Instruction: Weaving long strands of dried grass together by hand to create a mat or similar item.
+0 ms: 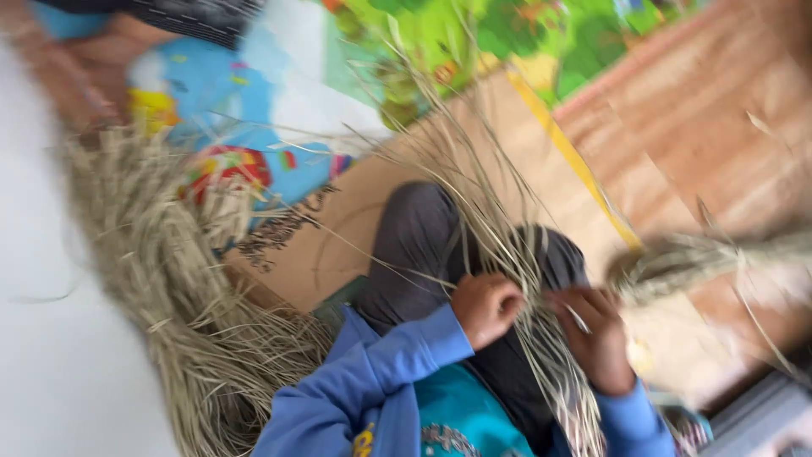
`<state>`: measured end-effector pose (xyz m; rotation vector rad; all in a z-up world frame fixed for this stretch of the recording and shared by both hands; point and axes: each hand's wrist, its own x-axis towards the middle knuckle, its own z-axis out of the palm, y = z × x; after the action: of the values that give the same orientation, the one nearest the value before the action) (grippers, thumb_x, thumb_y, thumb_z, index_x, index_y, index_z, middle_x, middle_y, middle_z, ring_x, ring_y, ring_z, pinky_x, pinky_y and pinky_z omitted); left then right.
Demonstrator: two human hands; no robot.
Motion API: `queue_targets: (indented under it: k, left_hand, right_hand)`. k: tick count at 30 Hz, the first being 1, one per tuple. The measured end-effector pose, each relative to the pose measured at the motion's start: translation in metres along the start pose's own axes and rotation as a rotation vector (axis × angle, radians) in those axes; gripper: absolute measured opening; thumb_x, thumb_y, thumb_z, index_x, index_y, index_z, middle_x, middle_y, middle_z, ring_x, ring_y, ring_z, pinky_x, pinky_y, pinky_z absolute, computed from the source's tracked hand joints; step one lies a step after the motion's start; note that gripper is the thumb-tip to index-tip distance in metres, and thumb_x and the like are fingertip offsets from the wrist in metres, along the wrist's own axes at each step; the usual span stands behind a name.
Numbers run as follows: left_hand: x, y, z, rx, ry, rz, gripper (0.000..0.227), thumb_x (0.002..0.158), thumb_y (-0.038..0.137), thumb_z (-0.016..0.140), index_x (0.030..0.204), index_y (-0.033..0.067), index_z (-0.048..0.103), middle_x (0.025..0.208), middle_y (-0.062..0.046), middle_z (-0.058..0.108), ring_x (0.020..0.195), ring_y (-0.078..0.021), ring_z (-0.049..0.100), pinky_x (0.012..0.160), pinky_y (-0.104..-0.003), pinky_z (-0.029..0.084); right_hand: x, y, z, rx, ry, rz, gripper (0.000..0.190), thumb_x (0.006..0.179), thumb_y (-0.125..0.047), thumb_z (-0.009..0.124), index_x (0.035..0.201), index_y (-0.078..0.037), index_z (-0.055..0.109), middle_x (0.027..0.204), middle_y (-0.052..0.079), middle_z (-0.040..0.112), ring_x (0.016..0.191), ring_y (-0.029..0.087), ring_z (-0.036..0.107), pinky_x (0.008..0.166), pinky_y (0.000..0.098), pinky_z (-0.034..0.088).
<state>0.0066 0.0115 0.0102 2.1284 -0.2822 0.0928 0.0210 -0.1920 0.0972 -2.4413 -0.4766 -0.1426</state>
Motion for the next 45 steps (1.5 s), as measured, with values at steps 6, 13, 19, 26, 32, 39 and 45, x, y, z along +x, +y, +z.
queue_targets:
  k: [6, 13, 19, 26, 32, 39, 45]
  left_hand:
    - [-0.006, -0.001, -0.001, 0.059, 0.041, 0.036, 0.005, 0.086, 0.030, 0.072, 0.089, 0.0275, 0.069, 0.077, 0.008, 0.064, 0.076, -0.0212, 0.070, 0.068, -0.039, 0.054]
    - [0.003, 0.020, -0.025, -0.154, 0.024, -0.050, 0.006, 0.089, 0.017, 0.076, 0.090, 0.0145, 0.071, 0.077, -0.004, 0.065, 0.073, -0.0303, 0.071, 0.065, -0.037, 0.058]
    - [0.009, 0.031, -0.035, -0.179, 0.003, -0.068, 0.003, 0.092, 0.013, 0.075, 0.093, 0.0114, 0.072, 0.079, -0.003, 0.063, 0.075, -0.0275, 0.073, 0.064, -0.034, 0.062]
    - [0.011, 0.036, -0.044, -0.037, -0.047, -0.001, 0.004, 0.095, 0.012, 0.070, 0.095, 0.0161, 0.070, 0.085, 0.004, 0.060, 0.077, -0.0202, 0.070, 0.071, -0.037, 0.058]
    - [0.005, 0.028, -0.040, 0.021, -0.074, 0.010, 0.012, 0.089, 0.014, 0.078, 0.094, 0.0202, 0.069, 0.081, 0.006, 0.063, 0.077, -0.0193, 0.070, 0.074, -0.036, 0.054]
    - [0.004, 0.004, -0.042, 0.312, -0.067, 0.180, 0.011, 0.095, 0.027, 0.072, 0.097, 0.0231, 0.062, 0.087, 0.007, 0.056, 0.087, -0.0186, 0.062, 0.088, -0.040, 0.047]
    - [0.008, -0.140, -0.108, 0.868, 0.099, 0.239, 0.011, 0.099, 0.040, 0.074, 0.101, 0.0336, 0.065, 0.089, 0.012, 0.055, 0.091, -0.0165, 0.061, 0.093, -0.039, 0.046]
  right_hand:
    - [0.015, -0.014, 0.004, 0.048, -0.084, -0.036, 0.011, 0.093, -0.025, 0.079, 0.099, -0.016, 0.077, 0.089, 0.004, 0.068, 0.088, 0.028, 0.065, 0.087, 0.0418, 0.047]
    - [0.021, -0.006, 0.003, 0.127, -0.149, -0.058, 0.012, 0.096, -0.021, 0.074, 0.099, -0.009, 0.072, 0.087, 0.010, 0.061, 0.083, 0.034, 0.065, 0.078, 0.0426, 0.051]
    - [0.026, -0.018, 0.002, 0.059, -0.116, -0.080, 0.009, 0.096, -0.015, 0.073, 0.097, -0.007, 0.071, 0.086, 0.010, 0.057, 0.079, 0.034, 0.063, 0.072, 0.0415, 0.055]
    - [0.029, -0.013, 0.012, -0.022, -0.130, -0.135, 0.020, 0.101, -0.030, 0.065, 0.091, -0.013, 0.069, 0.083, 0.005, 0.053, 0.075, 0.027, 0.060, 0.069, 0.0372, 0.048]
    - [0.025, -0.014, 0.017, -0.005, -0.092, -0.124, 0.022, 0.100, -0.034, 0.066, 0.091, -0.014, 0.068, 0.081, 0.004, 0.052, 0.072, 0.029, 0.060, 0.067, 0.0400, 0.047]
    - [0.032, -0.021, 0.017, -0.163, -0.154, -0.176, 0.029, 0.104, -0.035, 0.053, 0.086, -0.015, 0.061, 0.082, 0.002, 0.053, 0.075, 0.027, 0.059, 0.069, 0.0398, 0.042]
    - [0.029, -0.013, 0.030, -0.203, -0.117, -0.212, 0.031, 0.106, -0.036, 0.047, 0.088, -0.014, 0.058, 0.085, 0.001, 0.050, 0.077, 0.026, 0.058, 0.071, 0.0393, 0.041]
